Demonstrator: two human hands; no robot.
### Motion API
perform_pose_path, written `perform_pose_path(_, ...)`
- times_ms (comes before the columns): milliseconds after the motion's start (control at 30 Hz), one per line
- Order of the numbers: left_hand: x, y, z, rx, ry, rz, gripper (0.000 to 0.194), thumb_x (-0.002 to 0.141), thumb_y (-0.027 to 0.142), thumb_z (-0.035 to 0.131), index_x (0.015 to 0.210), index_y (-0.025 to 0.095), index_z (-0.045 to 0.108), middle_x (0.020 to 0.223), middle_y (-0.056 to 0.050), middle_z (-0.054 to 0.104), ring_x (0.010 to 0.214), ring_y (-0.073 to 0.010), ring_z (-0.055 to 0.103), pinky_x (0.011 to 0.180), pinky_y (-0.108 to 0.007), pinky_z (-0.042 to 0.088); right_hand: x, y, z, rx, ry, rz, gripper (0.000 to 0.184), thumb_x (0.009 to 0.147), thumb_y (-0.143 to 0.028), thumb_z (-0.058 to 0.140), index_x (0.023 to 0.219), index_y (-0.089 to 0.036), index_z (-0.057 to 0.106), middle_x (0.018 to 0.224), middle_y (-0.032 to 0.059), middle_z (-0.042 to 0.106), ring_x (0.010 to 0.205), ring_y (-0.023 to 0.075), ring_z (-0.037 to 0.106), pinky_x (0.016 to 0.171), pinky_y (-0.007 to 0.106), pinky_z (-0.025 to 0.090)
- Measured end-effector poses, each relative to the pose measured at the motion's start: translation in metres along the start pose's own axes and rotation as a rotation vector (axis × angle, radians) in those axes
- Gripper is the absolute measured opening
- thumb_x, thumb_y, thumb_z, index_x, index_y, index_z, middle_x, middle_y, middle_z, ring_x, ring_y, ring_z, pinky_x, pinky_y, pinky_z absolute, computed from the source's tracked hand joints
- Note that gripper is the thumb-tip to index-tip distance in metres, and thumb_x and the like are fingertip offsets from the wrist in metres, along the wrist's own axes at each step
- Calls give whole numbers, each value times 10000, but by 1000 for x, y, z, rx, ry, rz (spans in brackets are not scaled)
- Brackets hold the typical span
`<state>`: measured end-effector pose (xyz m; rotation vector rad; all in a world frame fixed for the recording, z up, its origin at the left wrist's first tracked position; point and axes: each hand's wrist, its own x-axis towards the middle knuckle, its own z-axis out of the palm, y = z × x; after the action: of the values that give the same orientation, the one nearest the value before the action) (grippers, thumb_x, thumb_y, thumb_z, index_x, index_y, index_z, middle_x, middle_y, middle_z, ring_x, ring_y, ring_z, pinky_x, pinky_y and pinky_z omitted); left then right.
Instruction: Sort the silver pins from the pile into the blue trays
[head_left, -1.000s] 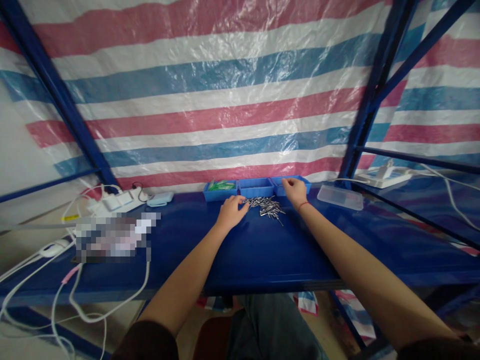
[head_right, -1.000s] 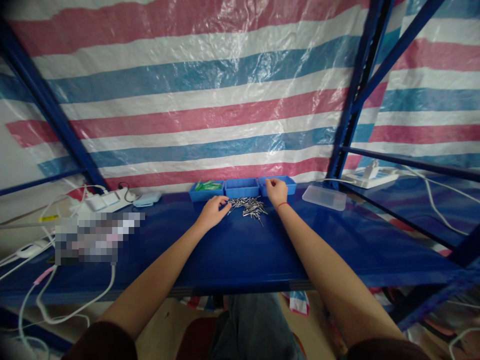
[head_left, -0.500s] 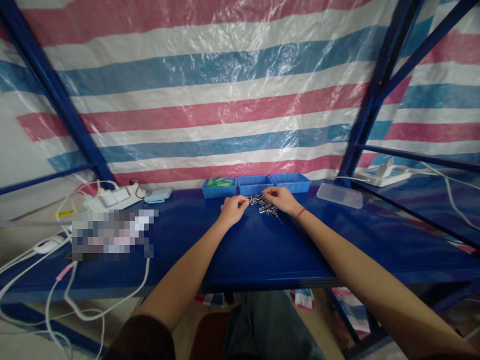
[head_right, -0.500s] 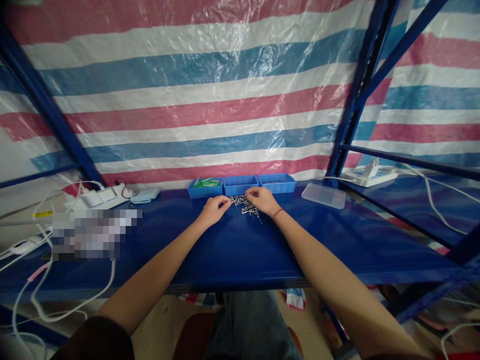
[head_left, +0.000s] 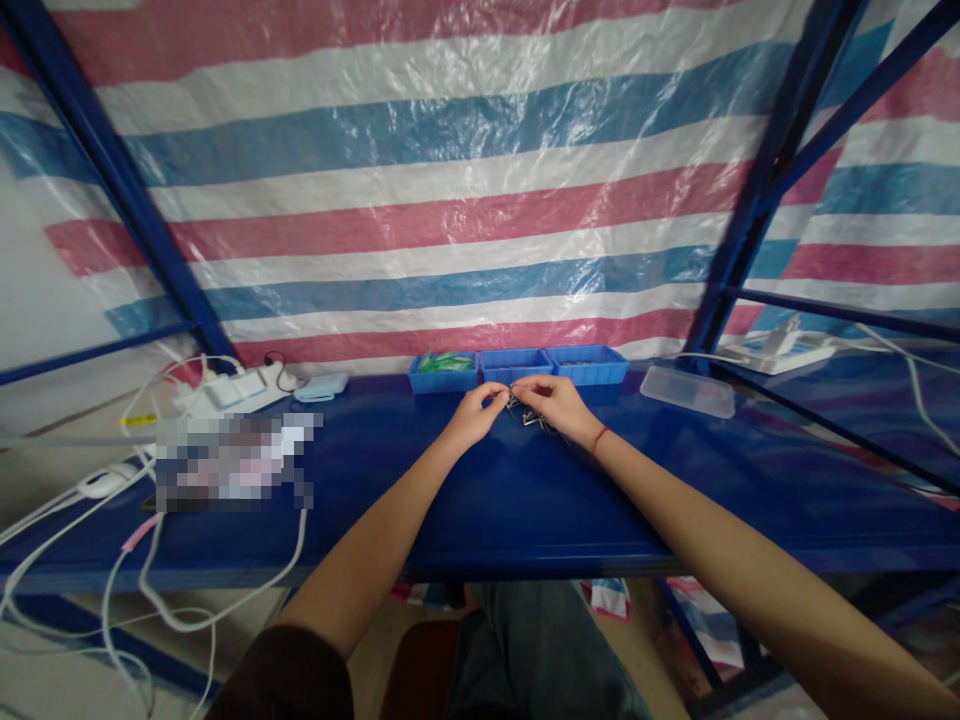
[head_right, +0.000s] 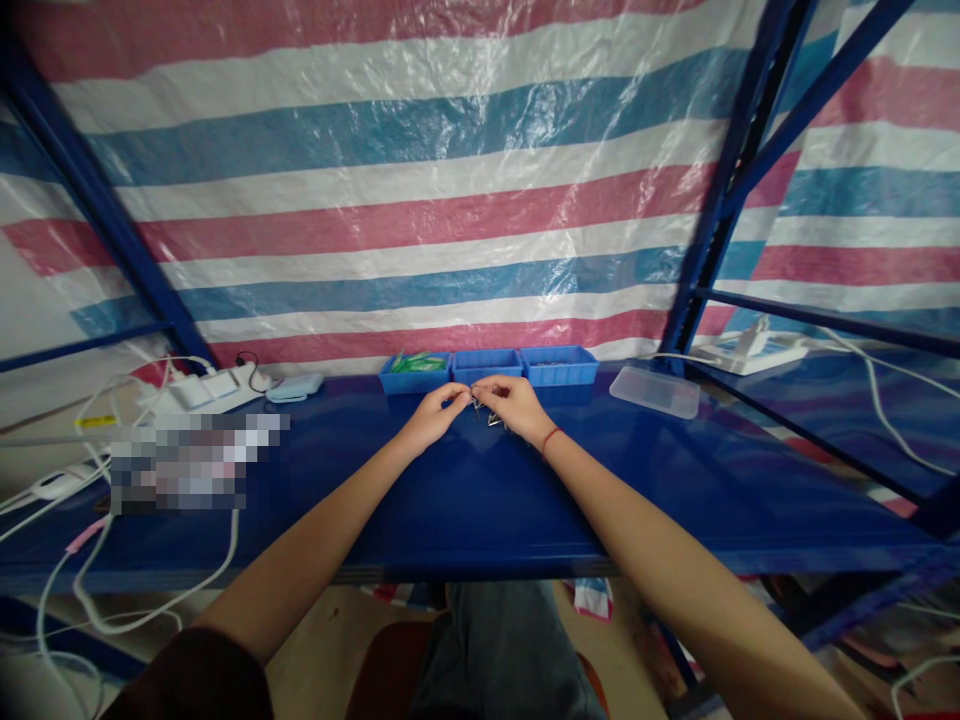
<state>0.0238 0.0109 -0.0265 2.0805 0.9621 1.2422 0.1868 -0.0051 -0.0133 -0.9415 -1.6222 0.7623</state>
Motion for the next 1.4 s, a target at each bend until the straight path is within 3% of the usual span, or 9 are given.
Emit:
perform_pose_path(400, 0, -4, 4, -10, -13, -12, 169, 822, 299, 513, 872, 165, 602, 911, -29, 653, 881, -145, 591, 866, -280, 439, 0, 4, 2, -60, 17, -113, 302, 717, -406, 607, 810, -125, 663, 644, 11, 578, 555, 102, 479, 546, 244, 393)
perform_pose_path(733, -4, 10, -1, 154, 135, 67, 78, 784, 233, 549, 815, 167, 575, 814, -11, 622, 772, -127, 569, 770, -255, 448, 0, 7, -1, -131, -27, -114, 283, 734, -407, 576, 802, -139, 632, 602, -15, 531, 525, 95, 447, 519, 233, 364)
perform_pose_path(900, -5, 12, -3, 209, 141, 90, 58, 783, 224, 541, 806, 176, 566, 800, -2, 614, 751, -122, 563, 750, -250, 446, 0, 10, -2, -175, -88, -96, 341, 739, -455, 568, 821, -138, 662, 643, 7, 584, 549, 105, 471, 534, 243, 375)
perform_pose_path(1000, -5, 10, -2, 205, 153, 77, 138, 782, 251, 553, 901, 181, 558, 768, 7, 598, 731, -118, 564, 733, -244, 446, 4, 13, -3, -129, -95, -67, 367, 717, -482, 582, 808, -137, 668, 696, 25, 625, 595, 119, 511, 578, 254, 406)
perform_pose_path(1100, -5, 10, 0, 195, 162, 75, 267, 785, 275, 555, 1032, 182, 518, 736, 19, 576, 714, -116, 563, 722, -240, 445, 13, 21, -13, -123, 123, -15, 390, 696, -504, 580, 783, -134, 663, 731, 41, 644, 628, 132, 531, 595, 257, 420)
perform_pose_path(1233, -5, 11, 0, 202, 139, 88, 218, 809, 273, 513, 1007, 186, 539, 713, 21, 576, 700, -120, 564, 731, -248, 442, 25, 43, -43, -202, 518, 85, 422, 690, -522, 552, 784, -124, 659, 737, 65, 653, 640, 150, 544, 584, 256, 416)
perform_pose_path(1300, -6, 11, 0, 216, 105, 89, 197, 818, 268, 496, 991, 195, 555, 712, 18, 587, 696, -124, 569, 731, -253, 445, 27, 55, -59, -282, 607, 156, 418, 686, -527, 548, 733, -126, 656, 694, 65, 648, 625, 160, 550, 582, 265, 410)
perform_pose_path(1400, -8, 8, 1, 301, 29, 116, 199, 819, 262, 491, 991, 211, 578, 748, 5, 609, 734, -139, 576, 751, -269, 445, 27, 68, -73, -395, 613, 299, 440, 679, -555, 544, 643, -127, 641, 579, 57, 607, 569, 169, 540, 554, 277, 395)
